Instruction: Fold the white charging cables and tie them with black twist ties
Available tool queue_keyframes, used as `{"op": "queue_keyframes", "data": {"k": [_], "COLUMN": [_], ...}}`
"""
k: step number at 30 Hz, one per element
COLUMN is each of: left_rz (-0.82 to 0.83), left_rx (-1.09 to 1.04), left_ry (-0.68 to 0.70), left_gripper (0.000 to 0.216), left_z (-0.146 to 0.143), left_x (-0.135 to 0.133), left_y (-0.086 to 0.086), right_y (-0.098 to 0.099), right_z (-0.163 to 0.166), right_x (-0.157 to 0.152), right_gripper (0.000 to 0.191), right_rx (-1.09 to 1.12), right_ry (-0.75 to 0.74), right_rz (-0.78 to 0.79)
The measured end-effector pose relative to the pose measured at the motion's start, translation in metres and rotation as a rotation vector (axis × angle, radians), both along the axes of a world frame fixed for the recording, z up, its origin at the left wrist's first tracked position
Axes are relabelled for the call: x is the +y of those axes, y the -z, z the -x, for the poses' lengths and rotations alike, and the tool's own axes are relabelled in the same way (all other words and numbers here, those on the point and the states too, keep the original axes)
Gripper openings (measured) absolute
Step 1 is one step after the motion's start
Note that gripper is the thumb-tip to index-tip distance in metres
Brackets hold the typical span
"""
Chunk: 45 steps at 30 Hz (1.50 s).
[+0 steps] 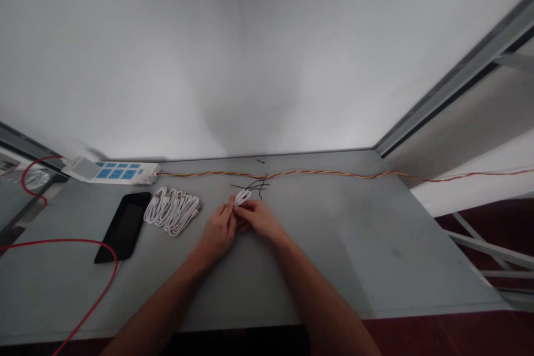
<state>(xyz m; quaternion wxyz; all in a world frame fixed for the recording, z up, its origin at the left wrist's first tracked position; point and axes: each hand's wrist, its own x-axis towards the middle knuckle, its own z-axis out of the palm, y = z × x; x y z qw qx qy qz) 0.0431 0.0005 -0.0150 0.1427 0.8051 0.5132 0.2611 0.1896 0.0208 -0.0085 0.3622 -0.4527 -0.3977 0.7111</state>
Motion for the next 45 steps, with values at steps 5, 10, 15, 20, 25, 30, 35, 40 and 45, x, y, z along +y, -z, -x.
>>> {"op": "queue_keyframes", "data": {"k": [5, 10, 15, 20, 25, 30, 35, 40, 45], "left_rz": [-0.045, -0.074, -0.057, -0.09, -0.142, -0.102, -0.064, -0.091, -0.185], "left_rx": [-0.01, -0.04, -0.041, -0.039, -0.079, -0.056, -0.016, -0.023, 0.075], "left_ry": [0.008, -0.01, 0.006, -0.01, 0.042, 0.097, 0.127, 0.171, 0.099], "left_gripper": [0.049, 0.048, 0.047, 0.046, 0.051, 0.063, 0.078, 0.082, 0.064], "left_z": [-0.002, -0.005, -0.006, -0.005, -0.006, -0.009, -0.009, -0.007, 0.003], "left_x": [0.001, -0.001, -0.006, -0.005, -0.004, -0.006, -0.008, -0.008, -0.001], "left_y": [0.0, 0.002, -0.001, -0.003, 0.0, 0.003, 0.007, 0.007, -0.006], "right_y": [0.003, 0.003, -0.001, -0.007, -0.004, -0.001, -0.001, -0.004, -0.007], "right_z": [0.0, 0.0, -0.001, -0.003, -0.004, -0.002, 0.0, -0.001, -0.013], "right_x": [0.002, 0.001, 0.0, 0.002, 0.004, 0.004, 0.003, 0.002, 0.006], "right_gripper": [0.031, 0.031, 0.03, 0.028, 0.026, 0.027, 0.021, 0.025, 0.037], "right_rx": [-0.005, -0.017, -0.071, -0.109, -0.06, -0.021, -0.137, -0.174, -0.139], "right_ry": [0.051, 0.095, 0.11, 0.092, 0.155, 0.255, 0.34, 0.412, 0.412], "right_rz": [-0.005, -0.024, -0.126, -0.152, -0.127, -0.133, -0.286, -0.328, -0.3]}}
